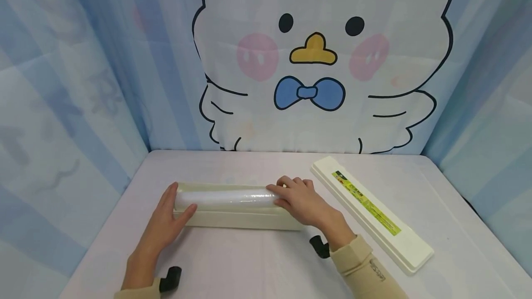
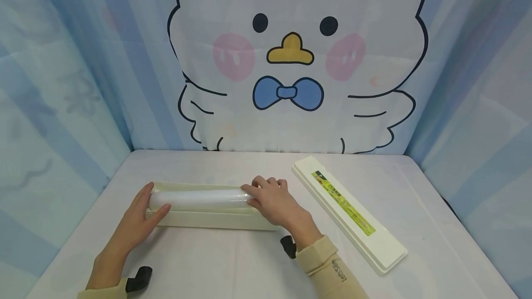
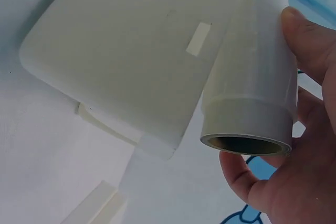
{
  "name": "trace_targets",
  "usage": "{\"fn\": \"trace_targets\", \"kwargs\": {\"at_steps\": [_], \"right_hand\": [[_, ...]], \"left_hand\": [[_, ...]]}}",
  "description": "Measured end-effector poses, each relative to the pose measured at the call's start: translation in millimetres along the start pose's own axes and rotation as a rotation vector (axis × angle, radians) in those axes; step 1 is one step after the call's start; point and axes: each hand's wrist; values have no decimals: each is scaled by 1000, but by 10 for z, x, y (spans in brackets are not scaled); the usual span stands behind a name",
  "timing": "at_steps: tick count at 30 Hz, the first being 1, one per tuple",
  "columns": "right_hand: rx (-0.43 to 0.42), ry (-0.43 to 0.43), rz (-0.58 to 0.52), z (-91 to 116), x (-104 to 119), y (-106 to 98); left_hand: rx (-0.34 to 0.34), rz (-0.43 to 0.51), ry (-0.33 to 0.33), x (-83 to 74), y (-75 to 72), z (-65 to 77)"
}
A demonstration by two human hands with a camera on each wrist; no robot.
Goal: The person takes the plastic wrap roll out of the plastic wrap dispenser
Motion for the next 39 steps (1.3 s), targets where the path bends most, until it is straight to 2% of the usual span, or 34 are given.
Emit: {"fn": "trace_targets", "kwargs": {"at_steps": [7, 13, 22, 30, 39], "right_hand": [[-14, 5, -86, 13, 17, 14], [-44, 60, -100, -3, 25, 52], [-152, 75, -38, -11, 53, 130], [-163, 51, 39, -8, 82, 139], [-157, -88, 195, 7, 30, 76]], "left_hand": [[5, 20, -14, 20, 8, 4], [8, 23, -13, 20, 18, 3], [-5, 11, 5, 23, 25, 2], [-4, 4, 2, 11, 18, 7], [-2, -6, 1, 8, 17, -3]]}}
Point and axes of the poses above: each hand's wrist, its own z-axis away from the middle knuckle, its own y-axis out of the palm, x = y × z, and after that the axes turned 4 degrees about y, right-handed
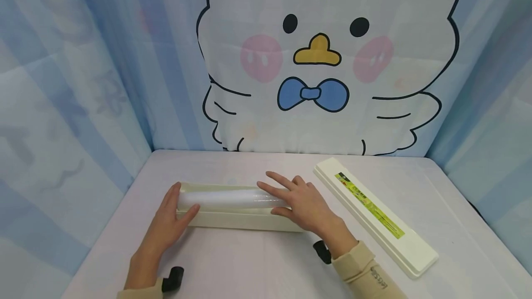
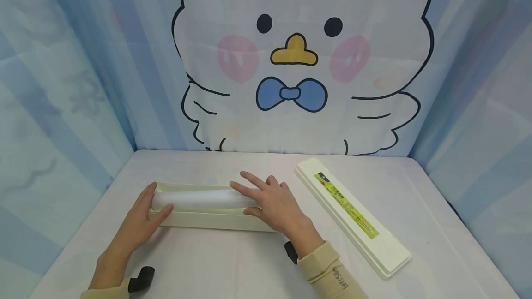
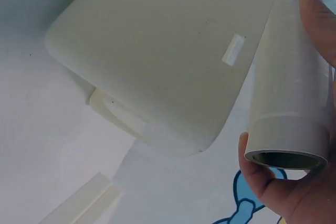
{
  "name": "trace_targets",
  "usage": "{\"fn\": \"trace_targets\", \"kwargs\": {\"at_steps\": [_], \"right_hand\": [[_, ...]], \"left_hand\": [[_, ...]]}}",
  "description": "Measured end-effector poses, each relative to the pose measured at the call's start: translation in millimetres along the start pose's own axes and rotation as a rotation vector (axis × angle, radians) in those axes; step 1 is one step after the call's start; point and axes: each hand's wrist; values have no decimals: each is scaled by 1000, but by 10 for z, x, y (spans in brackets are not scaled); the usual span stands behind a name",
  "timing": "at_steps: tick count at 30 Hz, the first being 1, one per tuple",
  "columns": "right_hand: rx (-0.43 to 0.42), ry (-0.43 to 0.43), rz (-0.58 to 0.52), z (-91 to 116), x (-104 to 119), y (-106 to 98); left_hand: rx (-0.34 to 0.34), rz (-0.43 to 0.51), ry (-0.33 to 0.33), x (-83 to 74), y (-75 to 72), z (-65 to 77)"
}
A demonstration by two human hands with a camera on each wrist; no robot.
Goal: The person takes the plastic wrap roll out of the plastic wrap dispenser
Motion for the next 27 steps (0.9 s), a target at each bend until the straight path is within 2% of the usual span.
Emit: {"fn": "trace_targets", "kwargs": {"at_steps": [5, 9, 17, 27], "right_hand": [[-7, -70, 26, 1, -25, -16], [22, -100, 36, 1, -23, -42], [121, -88, 25, 3, -19, -79], [153, -92, 83, -38, 13, -103]], "left_hand": [[2, 1, -7, 7, -4, 3], [0, -4, -11, -1, -7, 12], [-11, 3, -7, -17, -18, 6], [-1, 2, -17, 2, -9, 1]]}}
Point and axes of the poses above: each hand's wrist, its own z-axis away from the middle knuckle, its own y-axis out of the palm, x = y × z, and after that the axes turned 4 degrees about y, right-handed
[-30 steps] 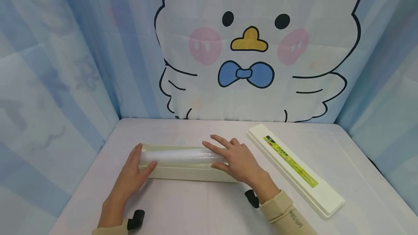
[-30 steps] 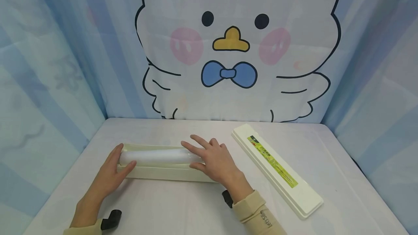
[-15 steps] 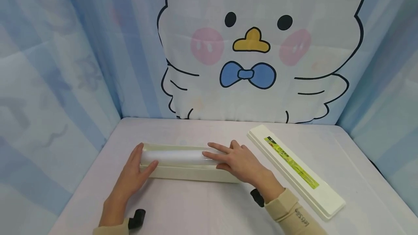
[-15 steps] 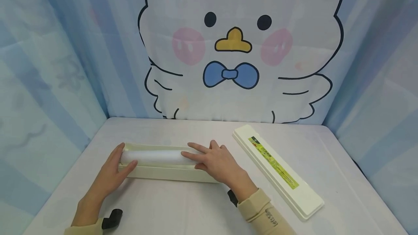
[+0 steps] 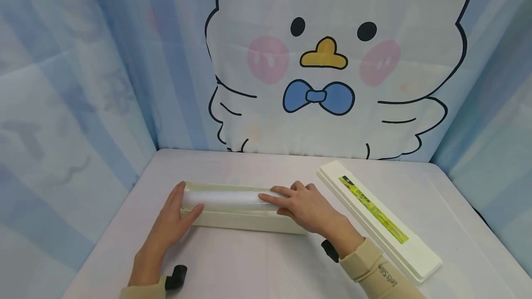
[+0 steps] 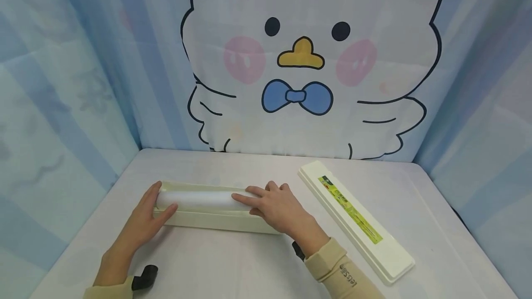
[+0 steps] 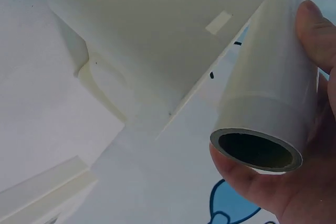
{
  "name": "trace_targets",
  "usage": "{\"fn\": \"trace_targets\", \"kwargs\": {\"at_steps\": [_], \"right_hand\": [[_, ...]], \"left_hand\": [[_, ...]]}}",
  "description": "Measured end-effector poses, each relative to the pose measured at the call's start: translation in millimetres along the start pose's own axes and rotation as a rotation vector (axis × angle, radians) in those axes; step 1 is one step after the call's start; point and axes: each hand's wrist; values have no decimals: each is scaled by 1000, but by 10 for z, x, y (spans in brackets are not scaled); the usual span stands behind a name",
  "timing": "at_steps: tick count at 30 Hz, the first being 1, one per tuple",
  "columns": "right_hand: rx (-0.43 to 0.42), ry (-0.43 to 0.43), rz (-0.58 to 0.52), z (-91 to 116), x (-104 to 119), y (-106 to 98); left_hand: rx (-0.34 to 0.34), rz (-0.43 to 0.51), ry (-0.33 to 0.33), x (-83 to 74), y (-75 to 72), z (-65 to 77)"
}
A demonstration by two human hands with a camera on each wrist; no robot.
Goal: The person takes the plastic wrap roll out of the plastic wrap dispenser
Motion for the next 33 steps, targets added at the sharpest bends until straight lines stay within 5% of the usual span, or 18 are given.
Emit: {"fn": "trace_targets", "kwargs": {"at_steps": [16, 24, 33], "right_hand": [[3, -19, -8, 0, 8, 37], [-104, -72, 46, 8, -15, 81], [-123, -77, 54, 56, -34, 67]], "left_hand": [[2, -6, -11, 0, -4, -4], [10, -13, -19, -23, -5, 7], [24, -5, -27, -30, -12, 8]]}}
Point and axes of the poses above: each hand's wrist, its own z-axis away from the middle knuckle, its own y-axis out of the palm, x = y × z, and after that the axes turned 4 degrees about y, right-handed
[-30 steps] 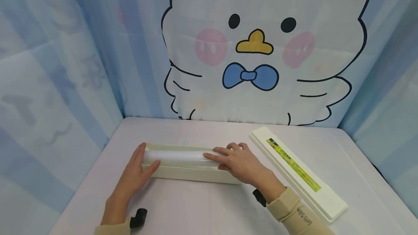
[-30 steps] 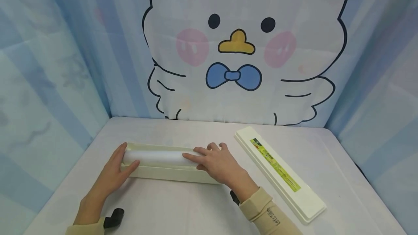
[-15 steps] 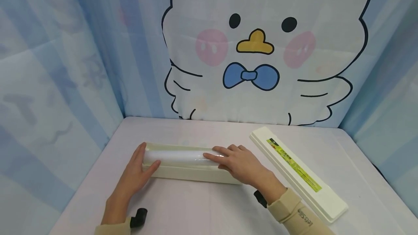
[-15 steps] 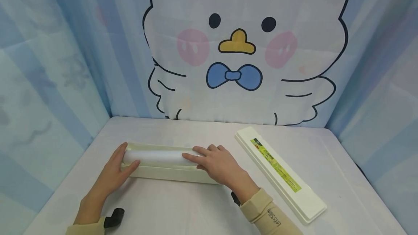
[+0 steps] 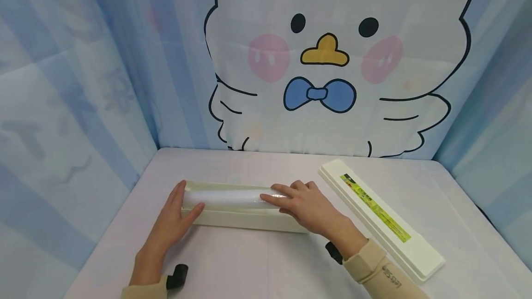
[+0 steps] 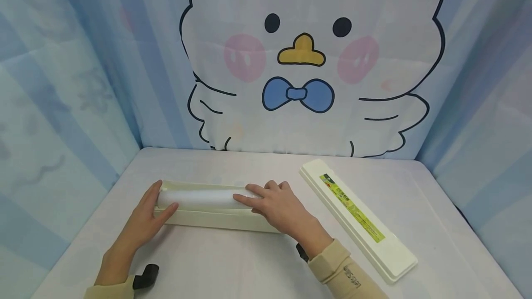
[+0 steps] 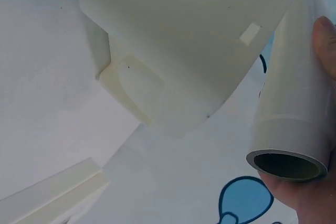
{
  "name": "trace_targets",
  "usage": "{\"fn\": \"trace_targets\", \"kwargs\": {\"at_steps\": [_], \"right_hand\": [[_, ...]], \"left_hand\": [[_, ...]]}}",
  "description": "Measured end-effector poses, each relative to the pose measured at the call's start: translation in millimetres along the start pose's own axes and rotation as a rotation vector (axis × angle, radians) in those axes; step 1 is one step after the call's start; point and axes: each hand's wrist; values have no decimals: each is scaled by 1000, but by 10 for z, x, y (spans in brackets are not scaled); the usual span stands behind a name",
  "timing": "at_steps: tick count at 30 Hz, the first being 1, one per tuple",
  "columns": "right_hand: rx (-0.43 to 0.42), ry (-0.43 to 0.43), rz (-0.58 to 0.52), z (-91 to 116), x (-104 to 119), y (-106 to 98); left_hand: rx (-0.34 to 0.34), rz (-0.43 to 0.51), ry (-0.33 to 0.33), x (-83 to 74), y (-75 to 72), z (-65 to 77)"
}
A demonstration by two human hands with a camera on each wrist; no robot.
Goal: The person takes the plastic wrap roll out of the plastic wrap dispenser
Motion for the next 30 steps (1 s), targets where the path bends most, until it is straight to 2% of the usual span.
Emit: {"fn": "trace_targets", "kwargs": {"at_steps": [13, 22, 30], "right_hand": [[7, 20, -21, 99, -61, -69], [-28, 29, 35, 175, -105, -145], [-53, 61, 38, 242, -163, -172]], "left_hand": [[-27, 13, 31, 48, 15, -20], [-47, 25, 68, 48, 13, -7], [-36, 24, 59, 43, 17, -14]]}}
Point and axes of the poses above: each hand's wrist, its own z-axis away from the middle knuckle, its own y-axis out of the palm, x = y × z, and after that the axes turned 4 degrees about y, right-handed
